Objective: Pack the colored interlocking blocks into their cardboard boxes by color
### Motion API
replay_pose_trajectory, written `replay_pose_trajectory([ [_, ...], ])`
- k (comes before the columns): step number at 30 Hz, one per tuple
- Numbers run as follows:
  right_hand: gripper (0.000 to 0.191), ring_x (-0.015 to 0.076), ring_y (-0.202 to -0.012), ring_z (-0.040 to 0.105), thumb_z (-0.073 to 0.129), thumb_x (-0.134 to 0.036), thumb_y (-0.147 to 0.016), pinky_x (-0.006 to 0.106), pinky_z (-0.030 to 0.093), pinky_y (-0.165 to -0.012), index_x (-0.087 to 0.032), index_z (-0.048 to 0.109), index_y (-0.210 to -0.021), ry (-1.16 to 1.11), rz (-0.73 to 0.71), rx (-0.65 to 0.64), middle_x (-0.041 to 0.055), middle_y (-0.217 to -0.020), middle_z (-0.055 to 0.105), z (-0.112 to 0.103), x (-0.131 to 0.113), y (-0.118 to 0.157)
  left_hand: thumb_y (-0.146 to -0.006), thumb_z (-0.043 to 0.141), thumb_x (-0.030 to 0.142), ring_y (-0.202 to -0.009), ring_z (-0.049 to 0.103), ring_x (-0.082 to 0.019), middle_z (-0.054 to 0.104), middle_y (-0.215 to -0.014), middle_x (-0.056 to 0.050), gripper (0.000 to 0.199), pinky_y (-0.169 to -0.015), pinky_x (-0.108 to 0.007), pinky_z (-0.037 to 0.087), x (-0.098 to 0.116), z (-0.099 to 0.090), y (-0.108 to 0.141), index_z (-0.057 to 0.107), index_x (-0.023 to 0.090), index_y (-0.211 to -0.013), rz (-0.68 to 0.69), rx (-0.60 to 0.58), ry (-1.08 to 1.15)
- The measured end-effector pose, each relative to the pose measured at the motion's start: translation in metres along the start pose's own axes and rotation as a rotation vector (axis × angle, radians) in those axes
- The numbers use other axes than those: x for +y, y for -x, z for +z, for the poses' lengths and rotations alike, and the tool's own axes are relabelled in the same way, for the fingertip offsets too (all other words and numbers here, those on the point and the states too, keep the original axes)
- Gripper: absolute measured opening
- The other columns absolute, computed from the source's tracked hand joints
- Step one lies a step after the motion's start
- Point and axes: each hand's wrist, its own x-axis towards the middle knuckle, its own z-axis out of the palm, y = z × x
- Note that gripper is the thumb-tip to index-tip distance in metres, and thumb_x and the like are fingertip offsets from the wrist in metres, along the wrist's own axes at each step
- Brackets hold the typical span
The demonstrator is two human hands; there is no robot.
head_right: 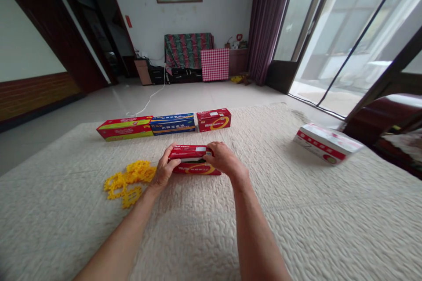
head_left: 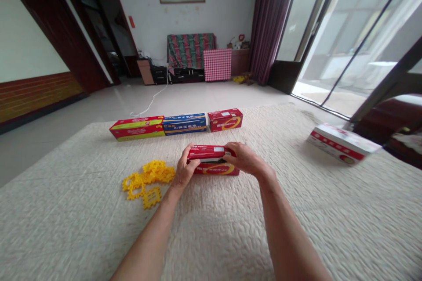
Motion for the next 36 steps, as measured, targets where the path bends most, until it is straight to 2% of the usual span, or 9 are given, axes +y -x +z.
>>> replay_pose_trajectory([
  [9,0.019,0.0151,-0.073,0.057,0.049,-0.019,-0.089,0.026,0.04,-0.069,-0.02,0.062,-0.075,-0.059,0.022,0.043,0.0034,-0.079,0.067,0.001,-0.003,-0.001,-0.075,0.059,0.026,-0.108,0.063,-0.026,0.068,-0.118,-0.006,0.064,-0.1,-0.043,0.048,-0.009,0.0,-0.006,0.05,0.021,-0.138,0.033,0.016,-0.014],
  [13,0.03,0.0145,-0.064,0.056,0.041,-0.028,-0.095,0.026,0.039,-0.062,-0.02,0.063,-0.076,-0.081,0.047,0.07,0.0022,-0.071,0.065,-0.001,0.0,0.0,-0.071,0.06,0.02,-0.121,0.057,-0.028,0.063,-0.129,-0.006,0.065,-0.108,-0.043,0.042,-0.005,0.002,-0.006,0.052,0.021,-0.135,0.072,0.065,0.008],
  [15,0.029,0.0147,-0.063,0.057,0.043,-0.033,-0.094,0.026,0.04,-0.061,-0.021,0.065,-0.081,-0.131,0.086,0.108,0.0018,-0.071,0.066,0.0,0.005,0.0,-0.07,0.059,0.019,-0.128,0.052,-0.028,0.059,-0.134,-0.006,0.065,-0.111,-0.042,0.039,-0.004,0.003,-0.005,0.052,0.021,-0.135,0.1,0.079,0.003],
  [18,0.021,0.0178,-0.074,0.064,0.057,-0.037,-0.085,0.028,0.045,-0.069,-0.02,0.067,-0.092,-0.225,0.198,0.289,0.0041,-0.082,0.071,0.005,0.016,-0.004,-0.072,0.059,0.02,-0.128,0.053,-0.028,0.059,-0.134,-0.007,0.068,-0.11,-0.043,0.04,-0.004,0.004,-0.005,0.047,0.021,-0.138,0.092,0.076,0.009],
  [22,0.029,0.0231,-0.087,0.067,0.064,-0.038,-0.077,0.035,0.05,-0.076,-0.019,0.063,-0.099,-0.351,0.341,0.58,0.0078,-0.095,0.072,0.018,0.025,-0.012,-0.073,0.059,0.021,-0.128,0.053,-0.027,0.058,-0.137,-0.008,0.066,-0.108,-0.041,0.042,-0.007,0.007,-0.009,0.047,0.021,-0.139,0.043,0.113,0.046],
  [26,0.038,0.0235,-0.087,0.069,0.064,-0.04,-0.076,0.035,0.052,-0.074,-0.019,0.056,-0.107,-0.523,0.385,0.757,0.0102,-0.104,0.07,0.032,0.025,-0.019,-0.077,0.058,0.024,-0.122,0.058,-0.027,0.064,-0.128,-0.008,0.054,-0.102,-0.04,0.047,-0.009,0.011,-0.013,0.055,0.02,-0.131,0.008,0.172,0.051],
  [29,0.027,0.0232,-0.094,0.068,0.058,-0.034,-0.08,0.037,0.052,-0.08,-0.019,0.056,-0.103,-0.463,0.366,0.877,0.0115,-0.109,0.068,0.038,0.026,-0.02,-0.081,0.058,0.028,-0.117,0.061,-0.026,0.068,-0.123,-0.008,0.047,-0.101,-0.039,0.048,-0.012,0.012,-0.015,0.058,0.019,-0.127,0.04,0.249,0.025],
  [32,0.015,0.0247,-0.108,0.062,0.053,-0.03,-0.083,0.041,0.047,-0.094,-0.021,0.062,-0.092,-0.3,0.307,0.842,0.0126,-0.114,0.066,0.039,0.031,-0.019,-0.083,0.057,0.031,-0.11,0.065,-0.025,0.07,-0.117,-0.008,0.049,-0.098,-0.039,0.05,-0.016,0.01,-0.014,0.055,0.02,-0.131,0.044,0.306,-0.005],
  [36,0.026,0.0271,-0.116,0.056,0.052,-0.029,-0.084,0.043,0.041,-0.103,-0.017,0.066,-0.103,-0.183,0.296,0.702,0.0164,-0.124,0.06,0.041,0.037,-0.017,-0.085,0.057,0.031,-0.119,0.06,-0.026,0.063,-0.128,-0.013,0.056,-0.102,-0.04,0.047,-0.018,0.009,-0.01,0.047,0.019,-0.138,0.182,0.386,-0.109],
])
